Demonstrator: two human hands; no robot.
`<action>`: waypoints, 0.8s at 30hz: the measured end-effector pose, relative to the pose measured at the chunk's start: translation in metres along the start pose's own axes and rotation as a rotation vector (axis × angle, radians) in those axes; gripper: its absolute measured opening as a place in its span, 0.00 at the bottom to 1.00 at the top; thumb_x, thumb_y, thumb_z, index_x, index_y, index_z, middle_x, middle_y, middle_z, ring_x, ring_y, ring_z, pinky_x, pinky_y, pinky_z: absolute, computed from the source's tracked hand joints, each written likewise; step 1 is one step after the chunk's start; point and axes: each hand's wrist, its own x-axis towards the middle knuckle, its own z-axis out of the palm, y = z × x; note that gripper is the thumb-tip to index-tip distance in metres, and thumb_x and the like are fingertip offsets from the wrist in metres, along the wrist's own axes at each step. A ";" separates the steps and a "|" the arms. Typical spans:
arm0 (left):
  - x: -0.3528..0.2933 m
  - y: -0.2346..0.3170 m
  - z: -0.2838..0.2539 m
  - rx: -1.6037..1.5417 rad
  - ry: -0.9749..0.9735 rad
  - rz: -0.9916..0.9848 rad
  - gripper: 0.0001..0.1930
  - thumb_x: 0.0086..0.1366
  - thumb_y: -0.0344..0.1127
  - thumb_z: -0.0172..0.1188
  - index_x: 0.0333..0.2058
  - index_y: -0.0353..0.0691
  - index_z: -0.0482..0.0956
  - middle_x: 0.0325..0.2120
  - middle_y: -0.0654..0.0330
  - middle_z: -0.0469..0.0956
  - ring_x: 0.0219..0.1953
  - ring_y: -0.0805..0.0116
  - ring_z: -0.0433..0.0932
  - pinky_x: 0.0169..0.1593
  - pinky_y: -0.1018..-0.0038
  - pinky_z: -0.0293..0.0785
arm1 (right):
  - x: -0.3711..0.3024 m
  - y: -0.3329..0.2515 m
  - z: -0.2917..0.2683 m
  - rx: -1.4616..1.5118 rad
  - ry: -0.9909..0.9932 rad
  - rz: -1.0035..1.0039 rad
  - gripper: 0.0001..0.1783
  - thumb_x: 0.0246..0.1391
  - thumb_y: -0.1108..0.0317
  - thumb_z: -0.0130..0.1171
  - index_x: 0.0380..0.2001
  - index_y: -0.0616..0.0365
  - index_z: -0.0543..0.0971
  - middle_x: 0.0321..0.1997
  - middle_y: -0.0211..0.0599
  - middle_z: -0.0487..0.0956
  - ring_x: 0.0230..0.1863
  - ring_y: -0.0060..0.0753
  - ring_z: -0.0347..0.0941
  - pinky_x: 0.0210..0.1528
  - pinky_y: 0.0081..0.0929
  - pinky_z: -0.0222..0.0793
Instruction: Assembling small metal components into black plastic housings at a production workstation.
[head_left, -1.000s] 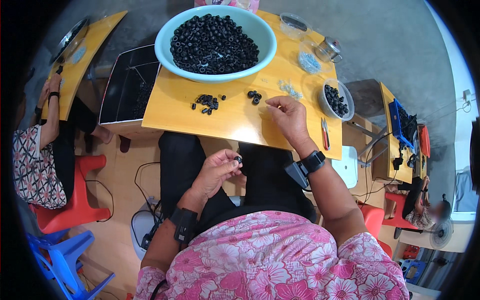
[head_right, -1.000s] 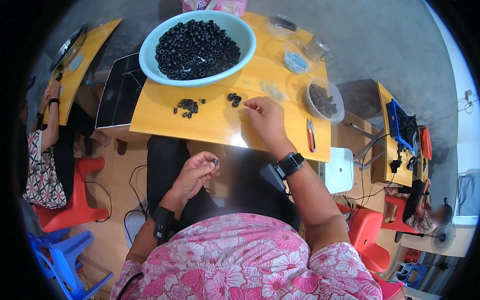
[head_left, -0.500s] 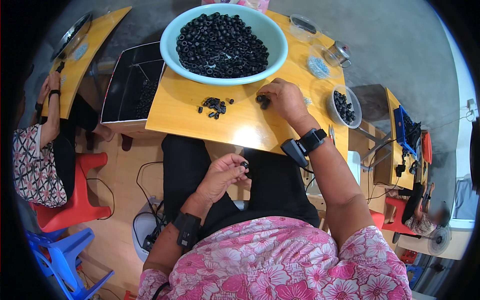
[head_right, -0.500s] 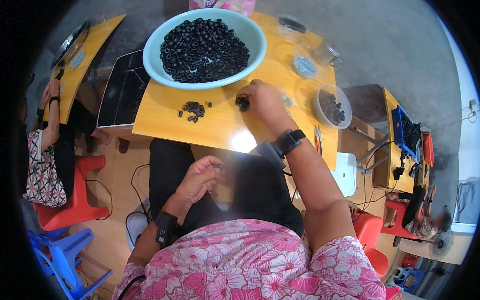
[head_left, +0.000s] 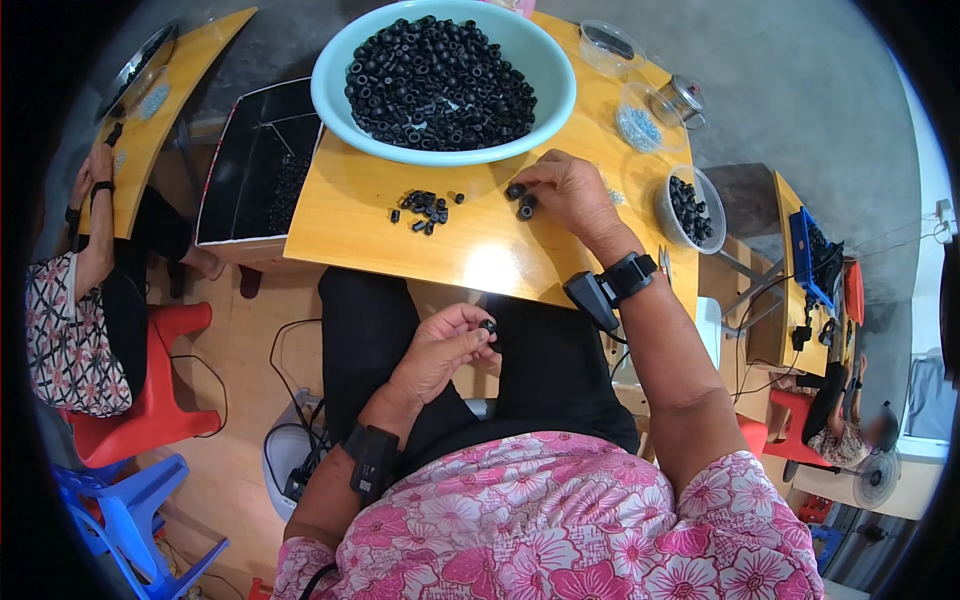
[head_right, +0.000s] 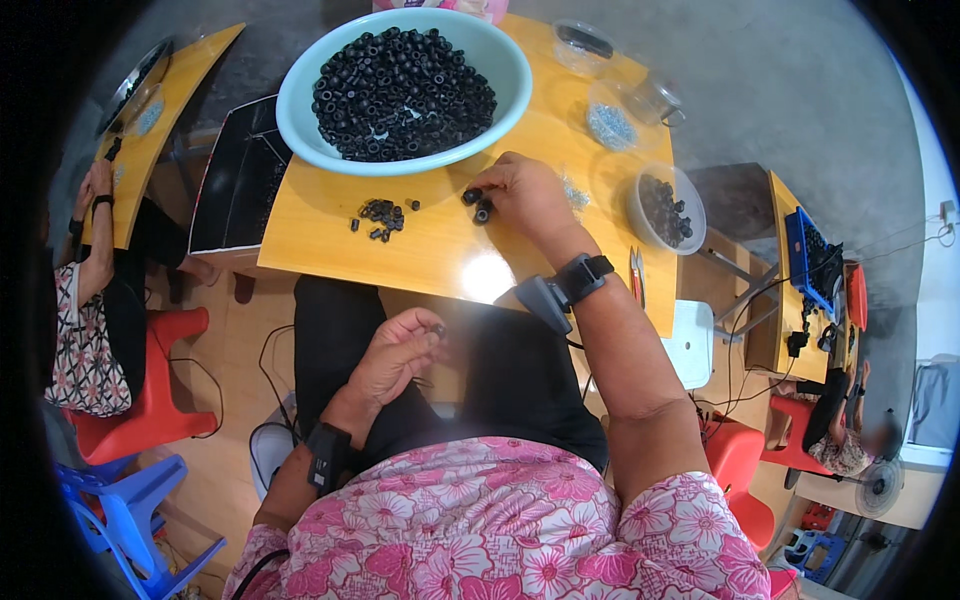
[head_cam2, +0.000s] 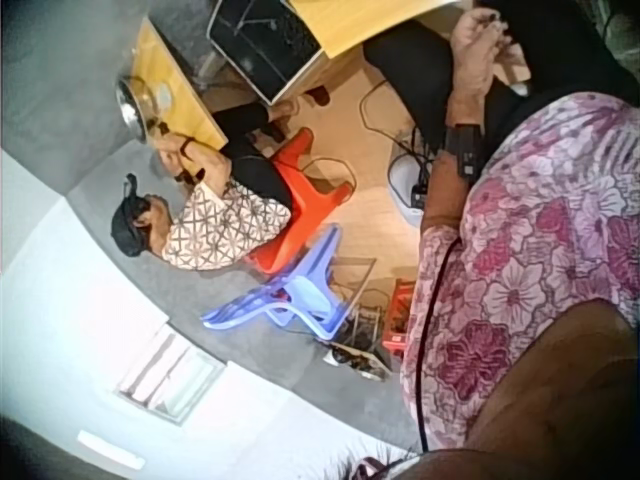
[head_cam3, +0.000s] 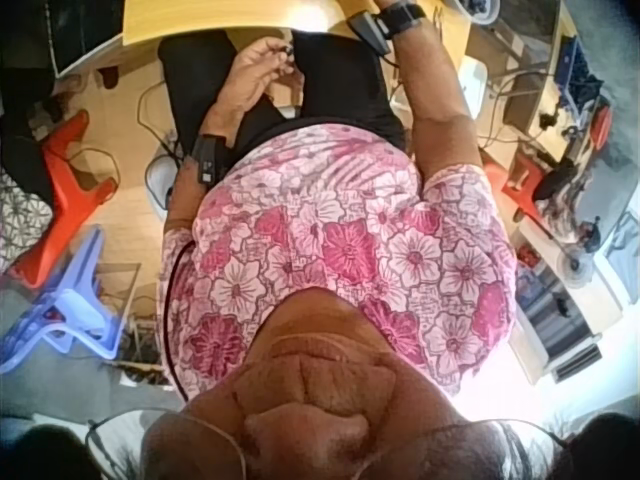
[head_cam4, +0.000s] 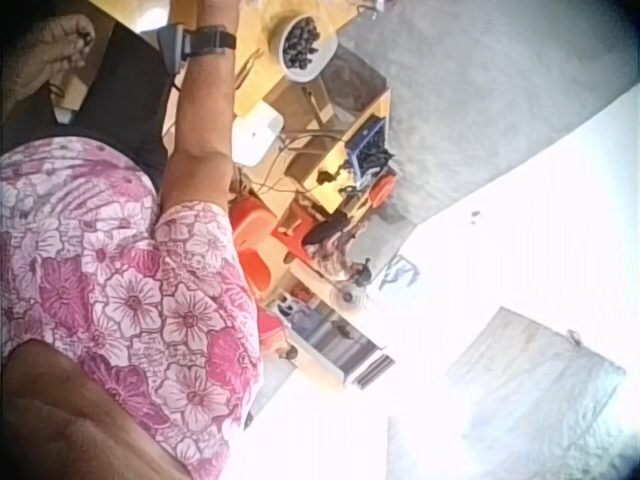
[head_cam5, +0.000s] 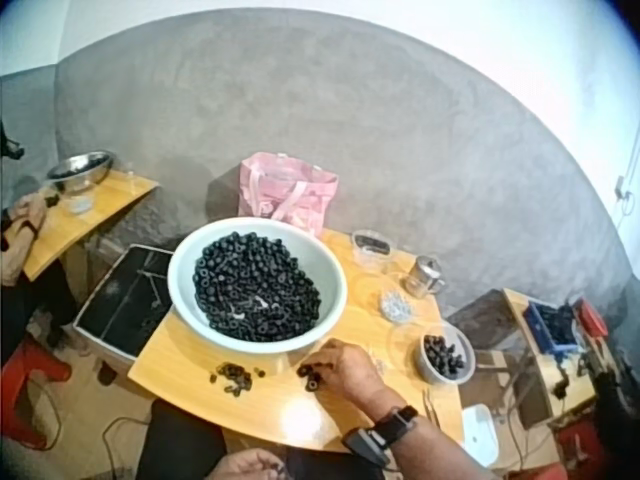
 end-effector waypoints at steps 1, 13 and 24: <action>0.001 -0.001 0.000 0.000 -0.003 0.003 0.06 0.63 0.26 0.56 0.39 0.38 0.74 0.35 0.65 0.75 0.39 0.76 0.76 0.44 0.77 0.75 | -0.001 0.001 0.000 0.000 0.001 0.001 0.12 0.43 0.81 0.57 0.32 0.56 0.83 0.30 0.36 0.78 0.33 0.33 0.78 0.39 0.25 0.74; 0.002 -0.005 -0.001 0.053 0.042 0.012 0.06 0.63 0.26 0.56 0.39 0.39 0.73 0.34 0.65 0.74 0.37 0.76 0.75 0.43 0.77 0.74 | -0.015 0.014 0.000 0.078 0.056 0.083 0.10 0.43 0.75 0.57 0.32 0.58 0.82 0.31 0.43 0.79 0.34 0.44 0.76 0.39 0.33 0.71; -0.001 -0.003 0.000 0.103 0.091 0.072 0.07 0.63 0.29 0.56 0.40 0.39 0.73 0.34 0.63 0.75 0.34 0.77 0.73 0.44 0.76 0.74 | -0.067 -0.020 -0.001 0.055 0.068 0.009 0.08 0.44 0.73 0.55 0.30 0.59 0.81 0.28 0.46 0.77 0.29 0.48 0.74 0.34 0.36 0.71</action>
